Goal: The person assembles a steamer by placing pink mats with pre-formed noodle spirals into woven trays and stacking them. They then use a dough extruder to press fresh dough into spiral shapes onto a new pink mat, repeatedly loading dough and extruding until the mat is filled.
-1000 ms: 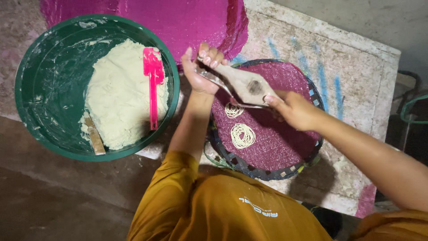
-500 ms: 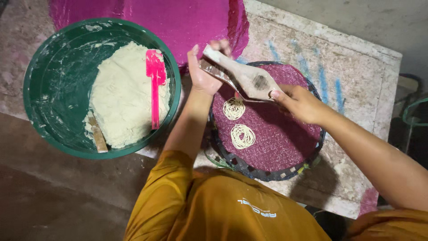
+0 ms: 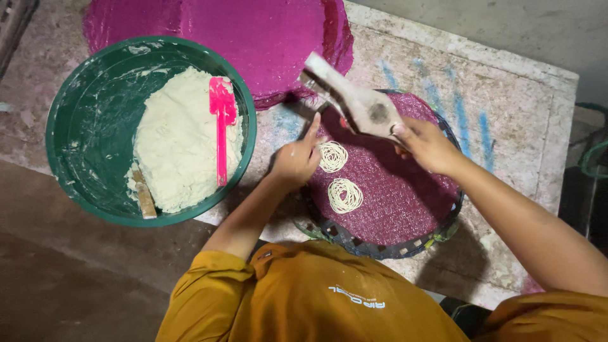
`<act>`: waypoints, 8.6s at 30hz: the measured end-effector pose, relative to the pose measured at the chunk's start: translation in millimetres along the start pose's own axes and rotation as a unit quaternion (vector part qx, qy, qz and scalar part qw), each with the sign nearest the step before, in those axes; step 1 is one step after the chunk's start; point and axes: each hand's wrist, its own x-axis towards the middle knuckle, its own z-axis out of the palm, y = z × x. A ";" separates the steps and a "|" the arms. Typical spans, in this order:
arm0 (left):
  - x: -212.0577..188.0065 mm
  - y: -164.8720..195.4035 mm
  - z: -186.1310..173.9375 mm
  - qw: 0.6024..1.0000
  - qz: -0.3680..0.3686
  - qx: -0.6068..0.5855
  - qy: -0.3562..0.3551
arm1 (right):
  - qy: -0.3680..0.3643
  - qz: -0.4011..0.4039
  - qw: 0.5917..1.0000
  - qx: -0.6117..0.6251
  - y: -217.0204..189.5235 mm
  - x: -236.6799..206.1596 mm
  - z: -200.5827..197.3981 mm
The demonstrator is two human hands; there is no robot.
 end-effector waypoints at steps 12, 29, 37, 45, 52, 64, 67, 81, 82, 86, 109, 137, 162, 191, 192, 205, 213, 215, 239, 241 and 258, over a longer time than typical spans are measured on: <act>127.4 87.9 -23.4 0.398 0.043 -0.916 -0.012 | -0.130 0.212 0.963 0.100 1.9 -11.3 -33.0; 187.2 52.1 1.8 0.448 -0.039 -0.886 0.108 | 0.019 0.114 0.984 -0.137 -19.0 27.9 -42.1; 183.0 42.0 2.4 0.478 -0.070 -0.867 0.122 | -0.026 0.128 0.989 -0.075 -19.4 28.3 -33.2; 204.4 52.6 2.2 0.414 -0.048 -0.907 0.065 | 0.067 0.036 0.989 -0.124 -16.4 31.2 -55.0; 173.5 31.7 31.9 0.773 -0.410 -0.457 -0.160 | 0.053 0.027 0.997 -0.042 2.4 31.3 -51.7; 114.6 44.0 -2.5 0.987 -0.058 0.129 -0.081 | 0.154 0.066 0.985 0.051 51.1 11.1 -58.2; 140.5 65.3 -1.7 0.958 -0.142 -0.240 -0.064 | 0.088 0.063 0.990 0.094 53.6 -0.4 -62.7; 237.1 72.7 69.7 0.469 -0.090 -0.877 0.057 | 0.183 -0.038 0.972 -0.141 33.4 13.1 -52.1; 235.3 70.7 73.1 0.474 -0.106 -0.872 0.063 | 0.179 -0.057 0.973 -0.136 32.6 12.4 -51.5; 234.3 76.9 93.8 0.452 -0.150 -0.873 0.104 | 0.036 0.219 0.966 -0.133 24.8 6.1 -70.2; 239.6 91.4 81.8 0.620 -0.310 -0.720 -0.040 | 0.150 0.099 0.983 -0.032 49.6 -5.7 -90.8; 141.6 212.6 -56.2 0.924 0.317 -0.093 -0.193 | 0.196 -0.142 0.958 -0.154 -53.9 -109.6 -61.2; -166.3 -6.3 -402.2 0.836 -0.220 -0.449 -0.227 | 0.068 -0.628 0.680 -0.372 -308.5 -35.1 67.0; -176.2 -134.3 -334.0 0.904 -0.039 -0.057 0.422 | -0.181 -0.262 0.742 -0.590 -321.3 199.1 309.8; -176.0 -134.4 -335.2 0.907 -0.026 -0.025 0.420 | -0.170 -0.254 0.738 -0.602 -324.7 196.0 302.8; -170.5 -132.4 -336.3 0.902 -0.018 -0.008 0.432 | -0.209 -0.316 0.854 -0.356 -253.2 83.9 290.7; -155.3 -93.9 -344.4 0.939 0.021 0.125 0.321 | -0.202 -0.066 0.959 -0.189 -277.5 52.9 195.5; -153.4 -71.0 -343.0 0.958 0.034 0.118 0.261 | -0.214 -0.172 0.953 -0.125 -297.0 59.3 177.8; -151.6 -43.6 -338.4 0.980 0.020 0.100 0.171 | -0.001 -0.417 0.713 -0.563 -414.9 31.1 228.1; -148.9 -35.7 -329.9 0.983 0.023 0.086 0.161 | -0.036 -0.417 0.689 -0.591 -410.1 45.5 255.9; -151.1 -21.5 -353.7 0.973 0.052 0.100 0.201 | -0.049 -0.407 0.713 -0.569 -423.4 29.3 254.4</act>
